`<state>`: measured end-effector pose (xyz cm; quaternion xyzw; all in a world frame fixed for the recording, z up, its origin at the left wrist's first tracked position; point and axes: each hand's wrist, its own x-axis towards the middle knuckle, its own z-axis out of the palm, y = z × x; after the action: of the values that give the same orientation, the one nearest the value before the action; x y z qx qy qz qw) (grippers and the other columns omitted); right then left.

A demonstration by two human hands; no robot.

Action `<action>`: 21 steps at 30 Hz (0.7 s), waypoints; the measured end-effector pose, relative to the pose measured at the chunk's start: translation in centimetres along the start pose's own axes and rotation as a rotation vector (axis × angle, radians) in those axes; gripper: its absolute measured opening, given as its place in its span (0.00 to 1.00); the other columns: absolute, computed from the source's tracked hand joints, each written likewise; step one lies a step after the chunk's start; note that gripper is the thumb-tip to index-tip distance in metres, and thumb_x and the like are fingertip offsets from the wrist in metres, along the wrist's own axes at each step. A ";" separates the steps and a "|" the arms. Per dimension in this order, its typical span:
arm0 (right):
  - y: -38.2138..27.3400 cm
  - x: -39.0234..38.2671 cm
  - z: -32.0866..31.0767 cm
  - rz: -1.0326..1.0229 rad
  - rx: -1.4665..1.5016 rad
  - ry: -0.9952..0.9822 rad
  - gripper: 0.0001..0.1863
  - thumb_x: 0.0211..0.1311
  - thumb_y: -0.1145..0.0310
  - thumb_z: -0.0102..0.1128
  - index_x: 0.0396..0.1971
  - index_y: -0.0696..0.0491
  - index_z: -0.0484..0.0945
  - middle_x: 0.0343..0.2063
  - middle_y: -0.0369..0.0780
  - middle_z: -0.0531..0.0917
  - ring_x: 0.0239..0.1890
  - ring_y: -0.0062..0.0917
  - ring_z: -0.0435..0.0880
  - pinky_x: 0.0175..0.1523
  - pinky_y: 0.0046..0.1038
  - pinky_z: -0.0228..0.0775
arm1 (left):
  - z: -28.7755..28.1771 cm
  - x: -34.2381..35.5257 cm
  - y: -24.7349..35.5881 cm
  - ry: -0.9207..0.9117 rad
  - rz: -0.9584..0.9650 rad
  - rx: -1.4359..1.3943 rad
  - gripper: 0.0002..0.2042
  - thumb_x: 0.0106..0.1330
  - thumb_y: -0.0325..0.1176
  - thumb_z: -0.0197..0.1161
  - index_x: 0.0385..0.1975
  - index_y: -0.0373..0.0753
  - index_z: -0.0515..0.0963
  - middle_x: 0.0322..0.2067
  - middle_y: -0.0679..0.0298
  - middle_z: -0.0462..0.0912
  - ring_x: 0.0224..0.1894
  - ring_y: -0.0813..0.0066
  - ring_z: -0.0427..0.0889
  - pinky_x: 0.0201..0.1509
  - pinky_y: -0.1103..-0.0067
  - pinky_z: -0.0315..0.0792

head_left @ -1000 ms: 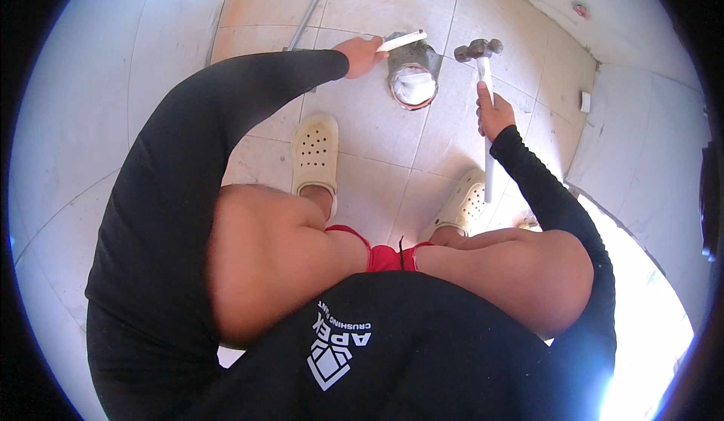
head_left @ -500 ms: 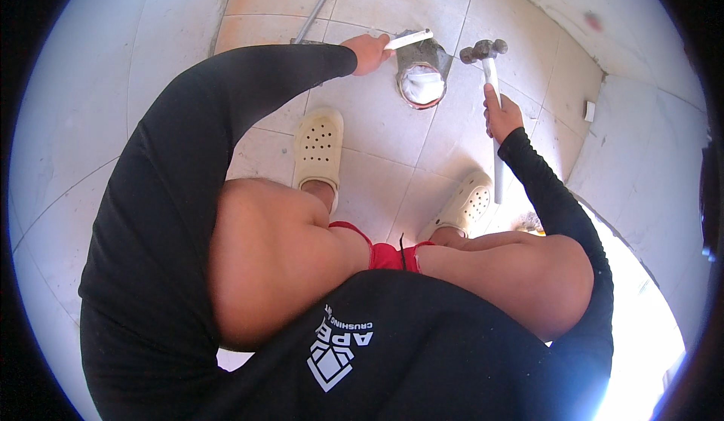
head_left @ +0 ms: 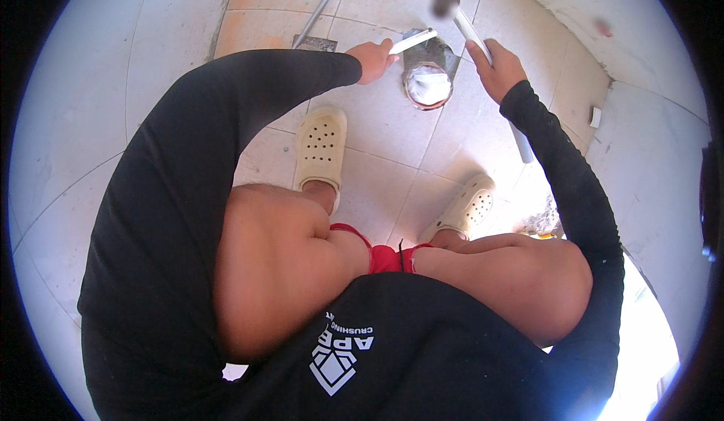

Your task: The person uses a hammer and chisel to break a pipe protruding from a tiled floor, then scrapes away debris and sweeps the area with a brush. The person repeatedly strikes the pipe, removes fragments, and cleans the surrounding tiles.

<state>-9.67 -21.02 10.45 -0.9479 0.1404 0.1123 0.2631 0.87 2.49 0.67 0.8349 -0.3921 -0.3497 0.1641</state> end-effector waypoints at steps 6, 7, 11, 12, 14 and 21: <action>-1.8 0.7 2.7 0.056 -0.101 -0.055 0.28 0.62 0.48 0.42 0.30 0.62 0.73 0.20 0.51 0.78 0.22 0.42 0.79 0.32 0.36 0.71 | -0.4 -0.2 0.2 0.001 0.011 0.016 0.15 0.67 0.41 0.41 0.38 0.33 0.61 0.19 0.47 0.74 0.23 0.48 0.75 0.28 0.59 0.67; -1.7 0.9 2.9 0.106 -0.166 -0.124 0.28 0.61 0.48 0.42 0.30 0.62 0.73 0.20 0.51 0.78 0.23 0.42 0.79 0.33 0.36 0.71 | -0.4 -0.2 0.2 0.004 0.019 0.016 0.15 0.67 0.41 0.41 0.38 0.33 0.61 0.19 0.47 0.75 0.23 0.48 0.75 0.28 0.59 0.67; -1.2 1.8 1.8 0.062 -0.115 -0.104 0.28 0.61 0.47 0.43 0.30 0.64 0.73 0.21 0.52 0.78 0.25 0.43 0.79 0.33 0.38 0.70 | -0.3 -0.2 0.0 0.008 0.016 -0.006 0.15 0.67 0.41 0.42 0.38 0.33 0.61 0.19 0.47 0.75 0.23 0.47 0.75 0.28 0.60 0.67; -1.2 1.7 1.5 0.066 -0.089 -0.077 0.29 0.61 0.47 0.43 0.30 0.64 0.73 0.21 0.52 0.78 0.25 0.44 0.79 0.33 0.38 0.70 | -0.2 -0.2 -0.1 0.005 0.009 -0.019 0.15 0.67 0.41 0.42 0.38 0.33 0.61 0.19 0.47 0.75 0.23 0.47 0.75 0.28 0.60 0.67; -1.5 1.4 1.4 0.067 -0.038 -0.010 0.29 0.61 0.47 0.42 0.30 0.64 0.73 0.21 0.53 0.78 0.25 0.44 0.79 0.33 0.38 0.70 | -0.1 -0.1 -0.2 -0.005 -0.009 -0.048 0.15 0.67 0.41 0.42 0.38 0.33 0.61 0.19 0.46 0.75 0.23 0.47 0.76 0.28 0.60 0.67; -1.8 1.8 2.4 0.061 -0.127 -0.127 0.30 0.61 0.47 0.41 0.31 0.64 0.73 0.21 0.53 0.78 0.24 0.43 0.79 0.31 0.38 0.70 | -0.2 0.1 0.1 -0.024 -0.057 -0.056 0.15 0.67 0.41 0.41 0.39 0.33 0.61 0.21 0.46 0.75 0.25 0.48 0.76 0.30 0.60 0.67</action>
<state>-7.75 -18.60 8.81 -0.9489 0.1446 0.1888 0.2073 0.96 2.34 0.84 0.8365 -0.3601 -0.3753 0.1723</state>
